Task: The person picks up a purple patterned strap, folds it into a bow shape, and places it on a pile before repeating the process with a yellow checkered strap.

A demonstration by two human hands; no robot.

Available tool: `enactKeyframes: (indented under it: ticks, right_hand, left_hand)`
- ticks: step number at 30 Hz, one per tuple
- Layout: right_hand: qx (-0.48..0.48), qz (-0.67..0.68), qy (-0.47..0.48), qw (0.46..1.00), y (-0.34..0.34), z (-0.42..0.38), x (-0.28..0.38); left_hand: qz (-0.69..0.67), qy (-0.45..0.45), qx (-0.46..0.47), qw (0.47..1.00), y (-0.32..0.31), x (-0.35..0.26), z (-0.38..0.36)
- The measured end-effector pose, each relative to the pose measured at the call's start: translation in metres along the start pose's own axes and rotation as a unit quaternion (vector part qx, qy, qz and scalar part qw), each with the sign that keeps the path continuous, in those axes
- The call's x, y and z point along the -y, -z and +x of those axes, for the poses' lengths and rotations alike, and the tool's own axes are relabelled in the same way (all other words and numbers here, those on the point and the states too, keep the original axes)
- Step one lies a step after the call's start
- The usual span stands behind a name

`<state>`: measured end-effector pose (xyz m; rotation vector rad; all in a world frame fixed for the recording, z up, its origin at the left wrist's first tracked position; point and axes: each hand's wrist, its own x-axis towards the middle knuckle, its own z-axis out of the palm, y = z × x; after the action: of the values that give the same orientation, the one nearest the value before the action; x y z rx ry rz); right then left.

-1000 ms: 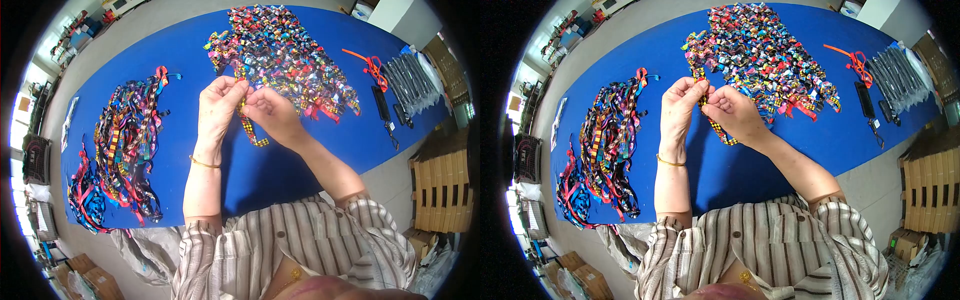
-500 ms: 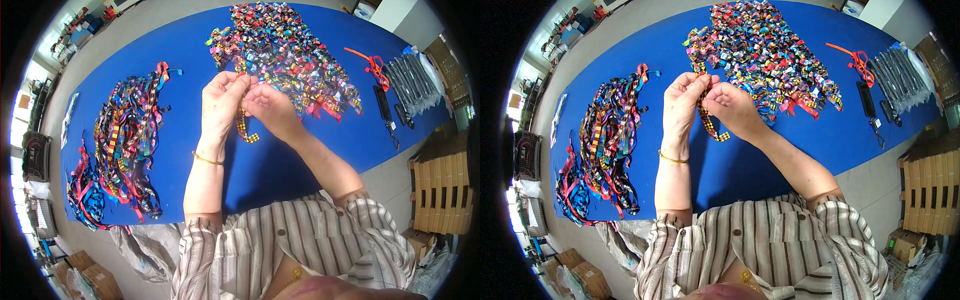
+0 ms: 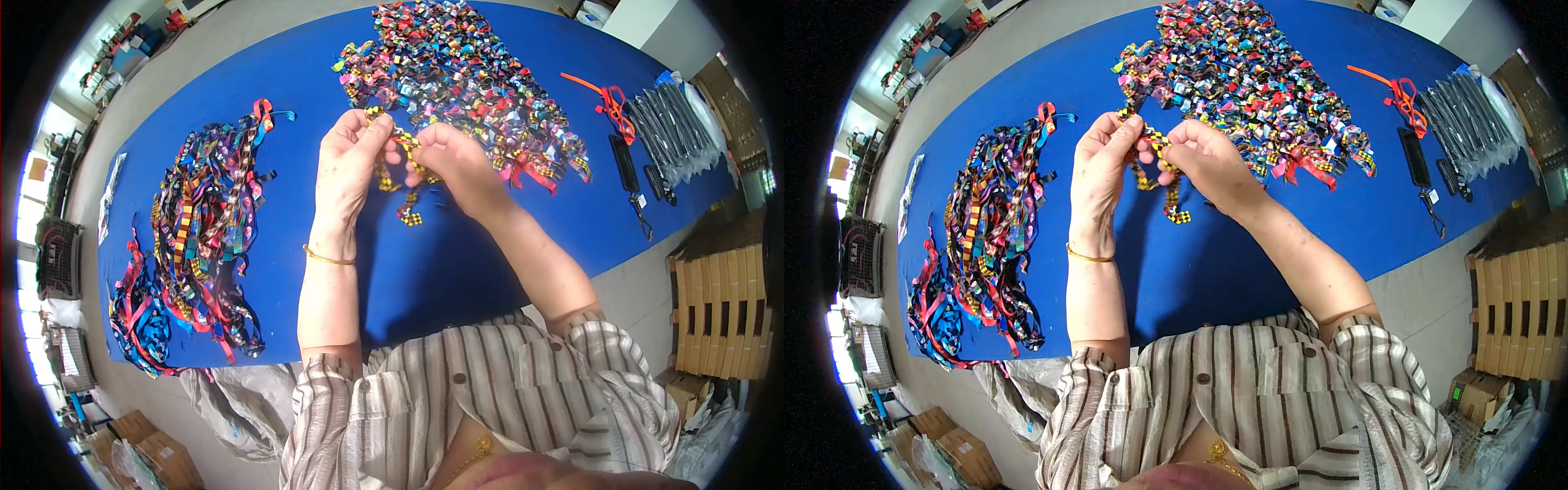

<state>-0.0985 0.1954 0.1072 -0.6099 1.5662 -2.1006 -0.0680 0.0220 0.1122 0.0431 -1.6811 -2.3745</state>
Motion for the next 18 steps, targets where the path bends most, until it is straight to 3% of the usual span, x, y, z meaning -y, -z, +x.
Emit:
enactKeyframes:
  ticks: [13, 16, 18]
  right_hand:
    - [0.018, -0.021, -0.027, 0.999, 0.006, 0.001, 0.008]
    - [-0.018, 0.026, -0.031, 0.999, 0.001, 0.000, 0.006]
    - [0.010, 0.023, -0.047, 0.999, 0.008, 0.000, 0.008]
  left_hand:
    - [0.038, 0.046, 0.071, 0.996, 0.003, -0.010, -0.006]
    - [0.017, 0.021, 0.074, 0.997, 0.001, -0.009, -0.006]
    - [0.025, 0.013, 0.072, 0.997, 0.002, -0.010, -0.006]
